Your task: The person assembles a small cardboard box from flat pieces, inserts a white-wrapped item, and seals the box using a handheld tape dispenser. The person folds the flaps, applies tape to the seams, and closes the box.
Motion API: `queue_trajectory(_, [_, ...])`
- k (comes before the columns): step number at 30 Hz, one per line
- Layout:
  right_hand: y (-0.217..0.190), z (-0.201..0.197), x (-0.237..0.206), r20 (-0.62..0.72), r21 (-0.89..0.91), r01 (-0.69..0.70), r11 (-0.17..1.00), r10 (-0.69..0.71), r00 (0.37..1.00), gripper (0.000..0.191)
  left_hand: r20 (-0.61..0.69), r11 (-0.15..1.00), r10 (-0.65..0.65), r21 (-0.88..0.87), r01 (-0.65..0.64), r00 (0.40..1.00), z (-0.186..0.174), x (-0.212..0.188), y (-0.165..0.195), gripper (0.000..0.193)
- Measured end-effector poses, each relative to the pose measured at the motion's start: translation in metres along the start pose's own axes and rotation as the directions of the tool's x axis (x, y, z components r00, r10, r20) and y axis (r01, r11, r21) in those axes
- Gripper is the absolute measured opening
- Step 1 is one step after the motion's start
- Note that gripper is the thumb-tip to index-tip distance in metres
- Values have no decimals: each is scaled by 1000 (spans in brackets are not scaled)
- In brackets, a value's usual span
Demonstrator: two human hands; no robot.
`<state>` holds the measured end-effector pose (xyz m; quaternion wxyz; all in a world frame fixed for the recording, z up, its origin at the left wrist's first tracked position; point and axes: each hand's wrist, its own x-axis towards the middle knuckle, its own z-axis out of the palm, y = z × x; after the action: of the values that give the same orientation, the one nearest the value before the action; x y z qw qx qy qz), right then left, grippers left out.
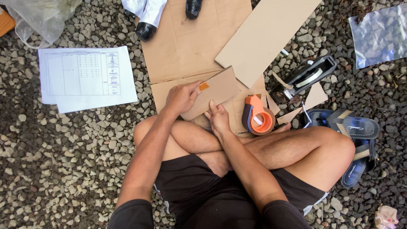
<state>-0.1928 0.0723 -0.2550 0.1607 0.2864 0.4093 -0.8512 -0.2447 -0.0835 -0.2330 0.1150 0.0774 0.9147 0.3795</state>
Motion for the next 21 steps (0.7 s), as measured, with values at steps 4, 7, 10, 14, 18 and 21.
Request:
queue_trajectory(4, [0, 13, 4, -87, -76, 10, 997, -17, 996, 32, 134, 992, -121, -19, 124, 984, -18, 24, -16, 43])
queue_trajectory(7, [-4, 18, 3, -160, -165, -15, 986, -11, 987, 33, 176, 980, 80, -195, -45, 981, -26, 43, -21, 42])
queue_trajectory(10, [-5, 16, 3, -161, -169, -40, 985, 12, 987, 33, 260, 996, -52, -55, 69, 964, -23, 51, -20, 44])
queue_trajectory(14, [-1, 8, 4, -160, -135, -42, 990, 20, 987, 35, 258, 994, -52, -84, 76, 965, -17, 43, -17, 42])
queue_trajectory(18, [1, 2, -1, -134, -94, -81, 992, 68, 989, 34, 208, 998, -26, -50, 37, 978, -16, 36, -17, 40])
queue_trajectory(21, [0, 0, -5, -129, -104, -100, 989, 87, 988, 34, 202, 998, -21, -47, 31, 979, -14, 33, -17, 40])
